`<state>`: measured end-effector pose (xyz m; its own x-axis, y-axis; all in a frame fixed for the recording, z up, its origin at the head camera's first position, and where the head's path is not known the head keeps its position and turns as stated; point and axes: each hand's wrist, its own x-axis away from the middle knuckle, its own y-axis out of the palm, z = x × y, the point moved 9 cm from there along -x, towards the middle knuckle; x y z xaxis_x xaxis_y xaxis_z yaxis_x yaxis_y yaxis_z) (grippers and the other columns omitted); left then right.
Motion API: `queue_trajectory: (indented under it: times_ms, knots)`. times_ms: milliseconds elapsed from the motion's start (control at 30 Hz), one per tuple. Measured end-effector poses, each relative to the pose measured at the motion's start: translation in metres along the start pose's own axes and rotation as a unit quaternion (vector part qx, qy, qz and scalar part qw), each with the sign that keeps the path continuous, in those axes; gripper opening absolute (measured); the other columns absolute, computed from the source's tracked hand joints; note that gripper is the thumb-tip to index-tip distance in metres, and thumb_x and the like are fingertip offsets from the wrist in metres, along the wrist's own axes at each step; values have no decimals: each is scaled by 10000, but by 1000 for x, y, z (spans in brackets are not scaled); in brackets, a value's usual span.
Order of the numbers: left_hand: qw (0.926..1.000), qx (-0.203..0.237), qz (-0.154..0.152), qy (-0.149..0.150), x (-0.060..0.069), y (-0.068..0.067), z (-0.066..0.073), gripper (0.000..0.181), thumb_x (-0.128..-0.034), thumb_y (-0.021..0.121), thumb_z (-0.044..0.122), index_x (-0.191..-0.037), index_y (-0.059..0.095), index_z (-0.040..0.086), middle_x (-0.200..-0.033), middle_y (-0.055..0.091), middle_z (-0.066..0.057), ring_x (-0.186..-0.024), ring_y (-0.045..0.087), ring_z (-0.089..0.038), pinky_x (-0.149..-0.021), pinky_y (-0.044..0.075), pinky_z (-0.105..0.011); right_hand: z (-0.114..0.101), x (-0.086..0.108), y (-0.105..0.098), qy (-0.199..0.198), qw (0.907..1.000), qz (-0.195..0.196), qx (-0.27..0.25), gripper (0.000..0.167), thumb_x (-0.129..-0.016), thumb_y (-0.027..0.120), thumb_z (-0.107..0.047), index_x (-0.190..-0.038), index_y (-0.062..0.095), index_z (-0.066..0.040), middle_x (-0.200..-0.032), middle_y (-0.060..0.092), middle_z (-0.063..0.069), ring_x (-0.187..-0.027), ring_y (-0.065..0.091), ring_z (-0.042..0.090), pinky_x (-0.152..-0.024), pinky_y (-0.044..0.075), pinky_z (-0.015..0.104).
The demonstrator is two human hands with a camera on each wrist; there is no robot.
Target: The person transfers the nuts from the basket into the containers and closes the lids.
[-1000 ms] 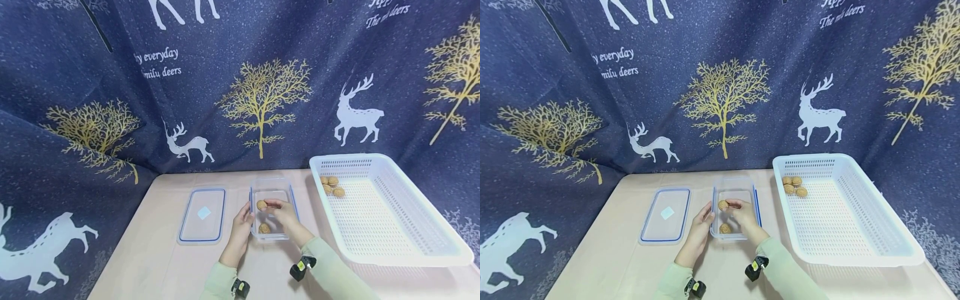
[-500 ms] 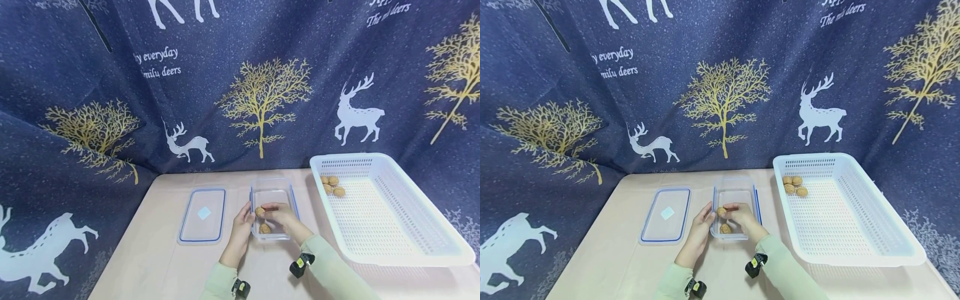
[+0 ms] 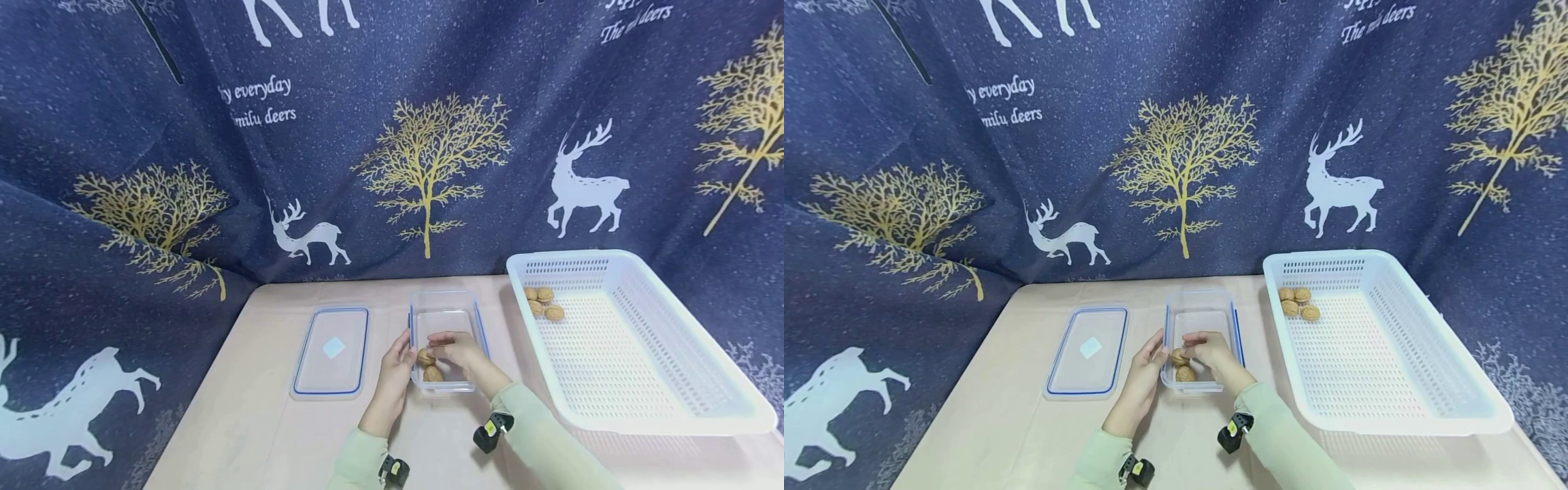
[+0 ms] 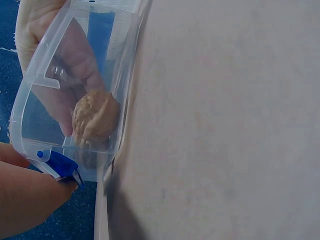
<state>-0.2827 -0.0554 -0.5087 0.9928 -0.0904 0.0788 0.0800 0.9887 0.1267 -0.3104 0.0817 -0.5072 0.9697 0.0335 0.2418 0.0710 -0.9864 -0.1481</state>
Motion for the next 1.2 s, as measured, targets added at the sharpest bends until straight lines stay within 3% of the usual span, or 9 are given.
queue_trajectory:
  times_ms: [333,633,1200]
  knots:
    - [10000,1,54,-20,0,0,1,488,-998,425,38,-1472,317,-13,-1528,289,-219,-1415,236,-386,-1169,211,-490,-4,-1,-1,-40,9999,19,-146,383,-800,695,18,-1175,632,57,-1165,648,227,-1025,647,321,-942,530,421]
    - [10000,24,33,-19,1,0,2,495,-996,427,32,-1474,309,-14,-1527,287,-222,-1416,237,-381,-1169,212,-484,-26,2,-5,-493,9986,107,-175,372,-840,670,-10,-1199,616,68,-1141,666,209,-1088,621,331,-1007,474,462]
    - [9999,-35,53,130,-1,0,2,489,-992,430,25,-1463,315,-37,-1514,296,-245,-1406,260,-383,-1164,230,-475,-72,-10,-12,-715,9945,1,-766,403,-876,648,-10,-1257,558,87,-1221,609,257,-1088,621,279,-1044,455,410]
